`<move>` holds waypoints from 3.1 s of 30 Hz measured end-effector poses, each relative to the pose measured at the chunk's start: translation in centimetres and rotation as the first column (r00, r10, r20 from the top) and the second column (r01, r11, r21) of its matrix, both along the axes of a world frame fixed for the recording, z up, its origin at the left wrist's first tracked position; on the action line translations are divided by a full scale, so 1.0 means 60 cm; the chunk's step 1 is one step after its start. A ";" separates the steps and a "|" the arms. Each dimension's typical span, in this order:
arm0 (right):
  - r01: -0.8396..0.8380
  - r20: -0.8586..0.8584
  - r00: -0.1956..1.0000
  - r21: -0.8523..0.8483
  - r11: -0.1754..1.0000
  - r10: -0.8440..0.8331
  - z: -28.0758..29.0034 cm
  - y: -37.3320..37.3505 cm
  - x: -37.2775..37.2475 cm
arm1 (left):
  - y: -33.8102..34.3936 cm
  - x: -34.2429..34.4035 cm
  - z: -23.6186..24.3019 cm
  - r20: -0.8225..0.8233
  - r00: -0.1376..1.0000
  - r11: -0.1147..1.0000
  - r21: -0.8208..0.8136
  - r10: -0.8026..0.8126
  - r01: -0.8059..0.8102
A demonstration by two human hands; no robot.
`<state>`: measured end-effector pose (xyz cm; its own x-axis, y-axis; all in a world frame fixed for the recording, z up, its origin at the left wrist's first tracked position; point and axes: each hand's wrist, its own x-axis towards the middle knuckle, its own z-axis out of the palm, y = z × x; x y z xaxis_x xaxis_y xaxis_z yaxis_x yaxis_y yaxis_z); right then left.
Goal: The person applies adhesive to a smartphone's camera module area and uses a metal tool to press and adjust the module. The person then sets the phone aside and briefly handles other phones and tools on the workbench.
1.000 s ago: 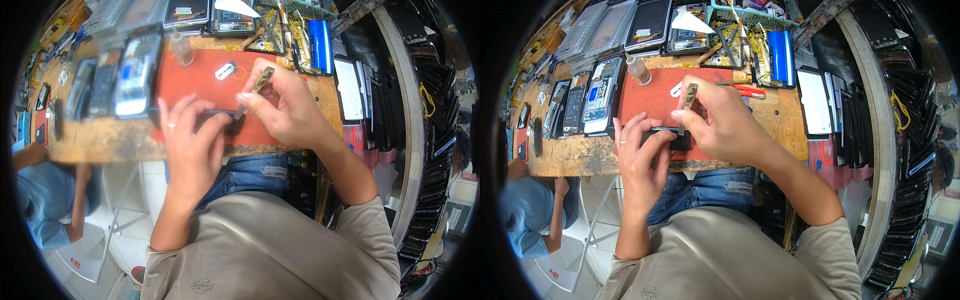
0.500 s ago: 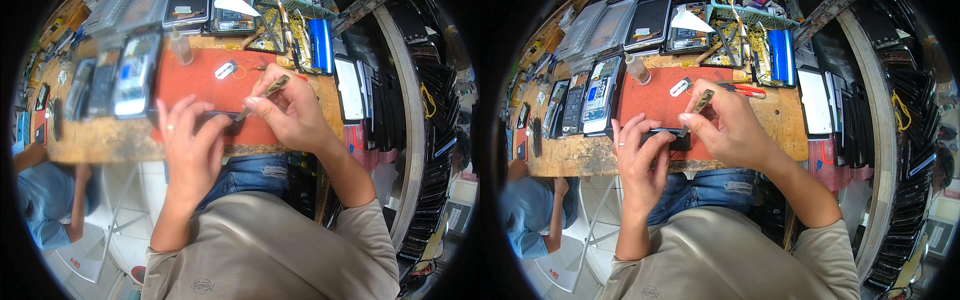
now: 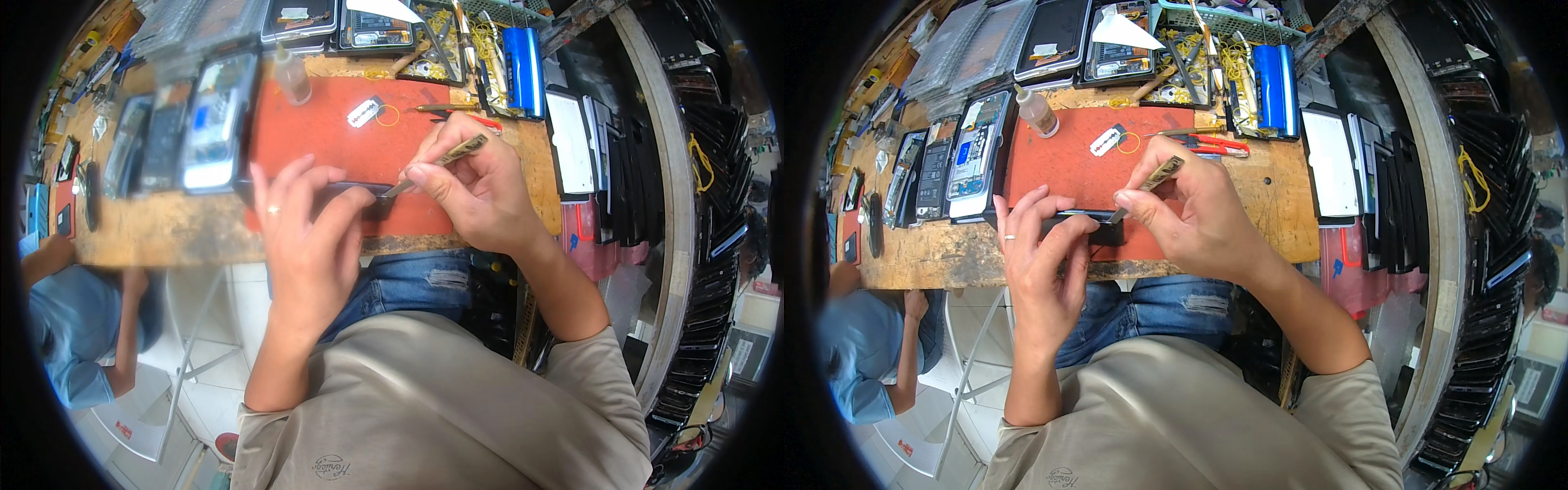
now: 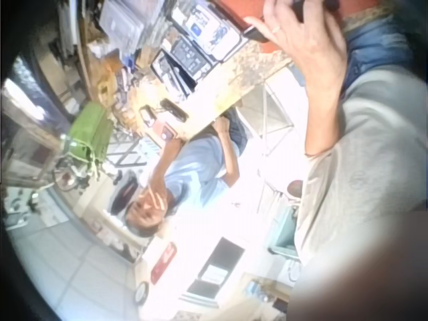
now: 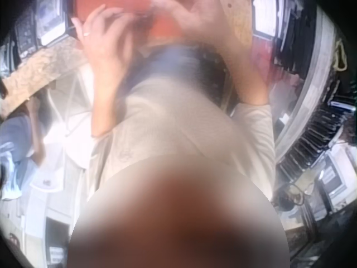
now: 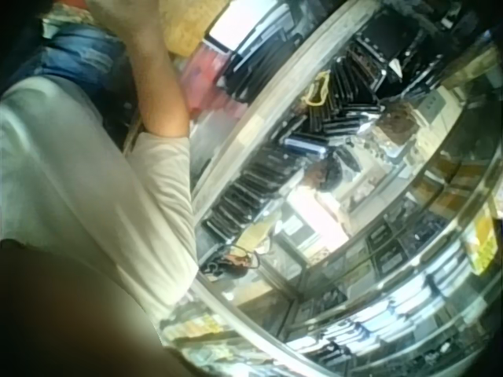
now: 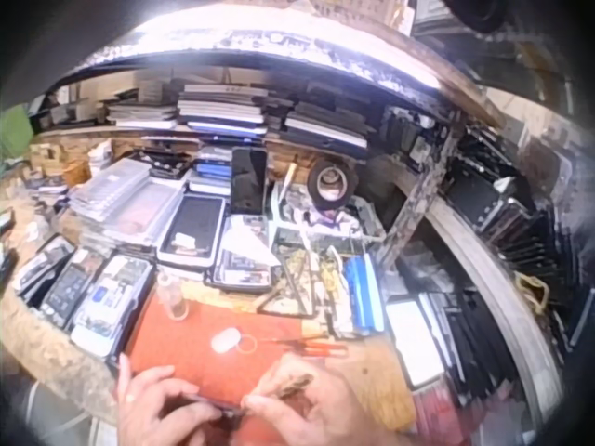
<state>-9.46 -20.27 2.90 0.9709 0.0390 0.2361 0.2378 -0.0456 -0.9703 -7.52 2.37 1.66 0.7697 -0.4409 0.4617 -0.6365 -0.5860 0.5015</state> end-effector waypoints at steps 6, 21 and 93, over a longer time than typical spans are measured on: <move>0.006 -0.003 1.000 0.020 1.000 -0.006 -0.005 -0.001 -0.007 | 0.002 0.000 -0.001 0.010 1.000 1.000 0.005 -0.004 0.003; -0.005 -0.018 1.000 0.141 0.990 0.008 -0.021 -0.004 -0.024 | 0.003 0.002 -0.004 0.030 0.999 1.000 0.004 -0.017 0.017; -0.333 -0.067 0.931 -0.563 0.756 0.359 0.091 0.018 0.113 | 0.010 0.007 -0.030 0.044 0.999 0.993 -0.114 -0.023 0.028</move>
